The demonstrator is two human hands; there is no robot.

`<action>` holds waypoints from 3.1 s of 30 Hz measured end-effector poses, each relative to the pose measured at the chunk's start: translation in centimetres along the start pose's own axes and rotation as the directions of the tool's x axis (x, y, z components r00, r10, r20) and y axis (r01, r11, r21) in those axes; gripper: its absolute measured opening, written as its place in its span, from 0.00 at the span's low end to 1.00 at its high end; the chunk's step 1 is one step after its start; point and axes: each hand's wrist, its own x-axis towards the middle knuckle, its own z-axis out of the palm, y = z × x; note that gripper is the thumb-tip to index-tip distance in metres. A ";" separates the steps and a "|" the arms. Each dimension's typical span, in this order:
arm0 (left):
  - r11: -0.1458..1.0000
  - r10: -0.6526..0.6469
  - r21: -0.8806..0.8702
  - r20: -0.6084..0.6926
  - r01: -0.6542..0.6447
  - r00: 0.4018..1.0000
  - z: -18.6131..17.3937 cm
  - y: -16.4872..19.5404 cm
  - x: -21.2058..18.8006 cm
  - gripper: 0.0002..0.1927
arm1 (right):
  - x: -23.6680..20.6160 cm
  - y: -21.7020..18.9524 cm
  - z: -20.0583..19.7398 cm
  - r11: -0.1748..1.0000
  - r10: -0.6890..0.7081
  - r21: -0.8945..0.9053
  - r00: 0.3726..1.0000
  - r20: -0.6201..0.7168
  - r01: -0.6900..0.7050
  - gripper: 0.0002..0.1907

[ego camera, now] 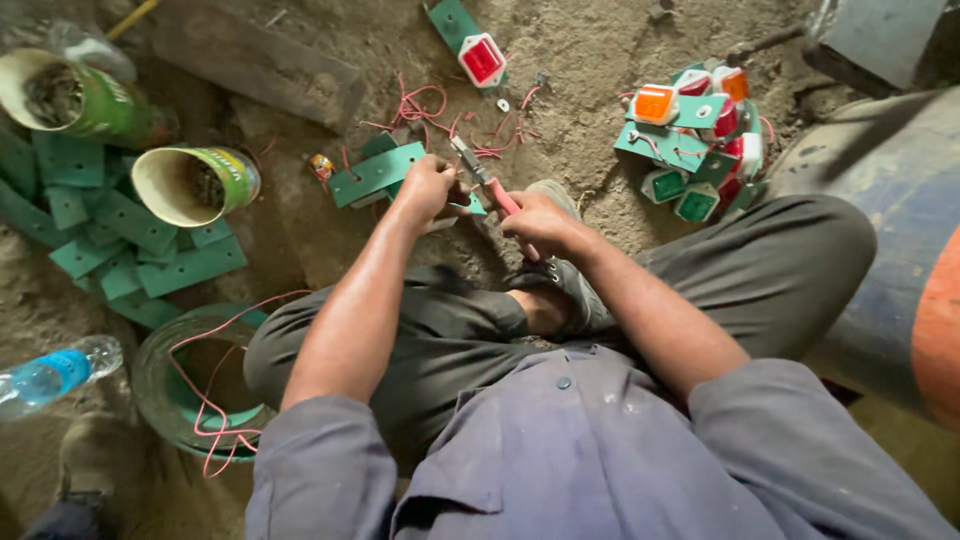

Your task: The person sits on the floor and assembles small electrical components by stripping pink wires with pliers, inserting them into green plastic bases with colored inserts, and securing them with screws. The person handles multiple units one at a time, placing finished assemblies into a growing stack.

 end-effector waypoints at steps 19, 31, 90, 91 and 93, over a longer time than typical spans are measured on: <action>0.873 0.318 0.421 -0.105 -0.247 0.942 0.4 -1.3 1.9 0.09 | -1.1 -1.6 1.3 0.876 -0.288 -0.453 0.933 -0.216 0.166 0.28; 0.855 0.370 0.438 -0.134 -0.280 0.919 -0.7 -1.5 3.1 0.09 | -0.7 -2.4 2.2 0.775 -0.351 -0.613 0.910 -0.219 0.152 0.24; 0.979 0.168 -0.127 0.079 -0.157 0.983 -0.9 -2.6 5.2 0.23 | -44.4 18.4 -4.3 -0.329 0.069 0.378 0.421 -0.904 0.865 0.20; 0.980 0.159 -0.139 0.098 -0.145 0.982 -0.8 -2.5 5.2 0.23 | -46.5 20.4 -2.5 -0.329 0.255 0.076 0.166 -0.953 0.941 0.20; 0.980 0.144 -0.158 0.114 -0.125 0.983 -0.8 -2.5 5.1 0.23 | -49.8 22.8 0.0 -0.168 0.490 -0.376 -0.254 -0.834 0.911 0.20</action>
